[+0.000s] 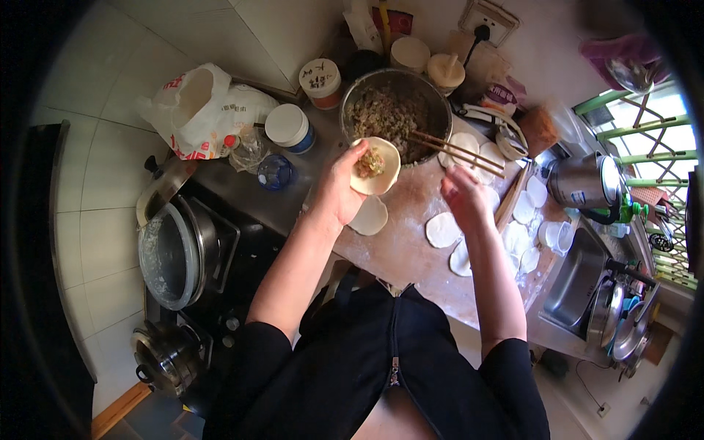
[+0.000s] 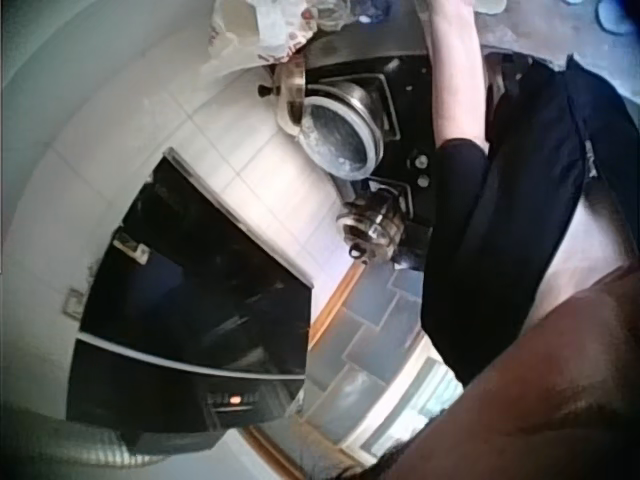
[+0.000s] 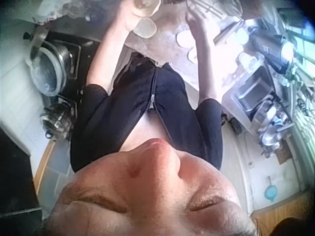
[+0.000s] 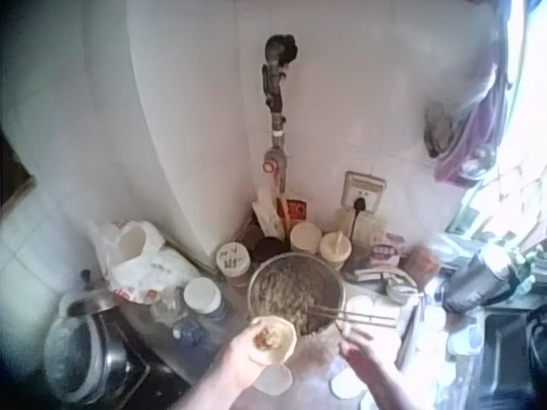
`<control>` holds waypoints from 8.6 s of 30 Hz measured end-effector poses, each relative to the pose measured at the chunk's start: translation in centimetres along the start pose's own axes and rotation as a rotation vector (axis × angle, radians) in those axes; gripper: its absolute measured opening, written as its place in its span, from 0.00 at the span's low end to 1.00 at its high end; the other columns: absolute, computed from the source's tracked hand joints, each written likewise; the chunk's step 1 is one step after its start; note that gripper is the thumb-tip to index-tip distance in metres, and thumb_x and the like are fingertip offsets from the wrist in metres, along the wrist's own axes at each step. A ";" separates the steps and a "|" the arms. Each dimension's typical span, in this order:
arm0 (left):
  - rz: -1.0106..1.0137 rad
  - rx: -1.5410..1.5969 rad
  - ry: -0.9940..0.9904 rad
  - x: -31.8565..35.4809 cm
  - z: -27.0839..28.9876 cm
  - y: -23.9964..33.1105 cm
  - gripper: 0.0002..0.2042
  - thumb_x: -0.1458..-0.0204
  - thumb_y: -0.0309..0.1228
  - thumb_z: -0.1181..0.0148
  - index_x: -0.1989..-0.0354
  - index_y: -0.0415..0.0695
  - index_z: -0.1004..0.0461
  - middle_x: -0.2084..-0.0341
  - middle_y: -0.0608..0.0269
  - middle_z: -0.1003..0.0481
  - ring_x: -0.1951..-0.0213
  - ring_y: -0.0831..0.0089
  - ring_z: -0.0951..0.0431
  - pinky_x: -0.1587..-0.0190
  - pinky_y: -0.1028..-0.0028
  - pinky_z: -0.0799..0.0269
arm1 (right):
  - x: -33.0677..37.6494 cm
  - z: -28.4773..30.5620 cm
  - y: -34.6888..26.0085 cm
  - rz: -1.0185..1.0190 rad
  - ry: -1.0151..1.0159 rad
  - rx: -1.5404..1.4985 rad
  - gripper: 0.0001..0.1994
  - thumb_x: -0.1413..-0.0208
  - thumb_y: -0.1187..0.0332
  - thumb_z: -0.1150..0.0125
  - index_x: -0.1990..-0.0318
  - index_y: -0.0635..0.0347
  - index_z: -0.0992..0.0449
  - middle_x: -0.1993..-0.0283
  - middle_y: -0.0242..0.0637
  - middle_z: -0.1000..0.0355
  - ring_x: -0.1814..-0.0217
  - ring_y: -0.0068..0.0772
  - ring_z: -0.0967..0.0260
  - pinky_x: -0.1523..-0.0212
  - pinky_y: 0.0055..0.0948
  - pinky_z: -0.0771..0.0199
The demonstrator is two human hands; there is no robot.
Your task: The person prepares dumplings by using chopsticks to place filling onto circular dough skins, folding and crimping the edges to seal them, and placing the finished dumplings into a steamer tray.
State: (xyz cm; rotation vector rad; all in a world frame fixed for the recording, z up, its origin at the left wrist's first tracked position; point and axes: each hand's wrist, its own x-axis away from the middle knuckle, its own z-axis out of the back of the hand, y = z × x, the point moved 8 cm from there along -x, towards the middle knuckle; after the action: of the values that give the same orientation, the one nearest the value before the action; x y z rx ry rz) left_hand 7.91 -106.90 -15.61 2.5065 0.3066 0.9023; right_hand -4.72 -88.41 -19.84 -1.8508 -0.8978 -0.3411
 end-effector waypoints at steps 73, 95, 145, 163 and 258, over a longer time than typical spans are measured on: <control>-0.065 -1.055 -0.290 9.6 -5.3 -3.8 0.09 0.50 0.22 0.44 0.61 0.34 0.23 0.66 0.64 0.24 0.63 0.81 0.27 0.57 0.81 0.31 | 18.2 -7.3 -2.7 1.074 -0.270 1.143 0.10 0.55 0.75 0.37 0.65 0.62 0.29 0.68 0.37 0.34 0.69 0.38 0.33 0.69 0.29 0.30; 0.161 -0.684 -0.136 9.2 -4.4 -6.6 0.09 0.45 0.27 0.50 0.57 0.40 0.30 0.66 0.64 0.27 0.66 0.76 0.24 0.67 0.74 0.23 | 18.2 -7.1 -2.3 1.362 -0.406 1.401 0.12 0.61 0.74 0.40 0.64 0.56 0.29 0.66 0.35 0.34 0.66 0.33 0.33 0.69 0.30 0.31; 0.168 -0.568 -0.265 9.1 -5.4 -8.0 0.13 0.42 0.30 0.55 0.52 0.39 0.33 0.67 0.63 0.27 0.71 0.77 0.26 0.72 0.76 0.27 | 16.4 -4.5 -3.9 0.941 -0.169 1.108 0.13 0.56 0.72 0.35 0.62 0.61 0.30 0.69 0.38 0.37 0.69 0.36 0.36 0.71 0.30 0.33; 0.221 -0.701 -0.357 9.2 -6.0 -7.9 0.13 0.43 0.32 0.54 0.53 0.38 0.31 0.74 0.65 0.27 0.77 0.80 0.27 0.79 0.81 0.31 | 17.2 -4.6 -3.8 1.011 -0.180 1.108 0.11 0.57 0.73 0.35 0.65 0.61 0.29 0.70 0.39 0.36 0.71 0.39 0.35 0.72 0.32 0.33; 0.378 -0.598 -0.505 10.7 -4.9 -8.3 0.26 0.40 0.53 0.64 0.63 0.40 0.29 0.82 0.66 0.31 0.88 0.83 0.35 0.91 0.86 0.46 | 19.4 -7.7 -3.8 0.983 -0.381 1.184 0.12 0.61 0.75 0.32 0.66 0.59 0.26 0.69 0.36 0.33 0.69 0.36 0.33 0.70 0.30 0.32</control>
State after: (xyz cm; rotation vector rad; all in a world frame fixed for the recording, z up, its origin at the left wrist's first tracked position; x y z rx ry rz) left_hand 12.44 -94.22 -10.55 2.1385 -0.5381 0.3696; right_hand 7.03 -86.12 -2.36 -0.9983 -0.1825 0.9854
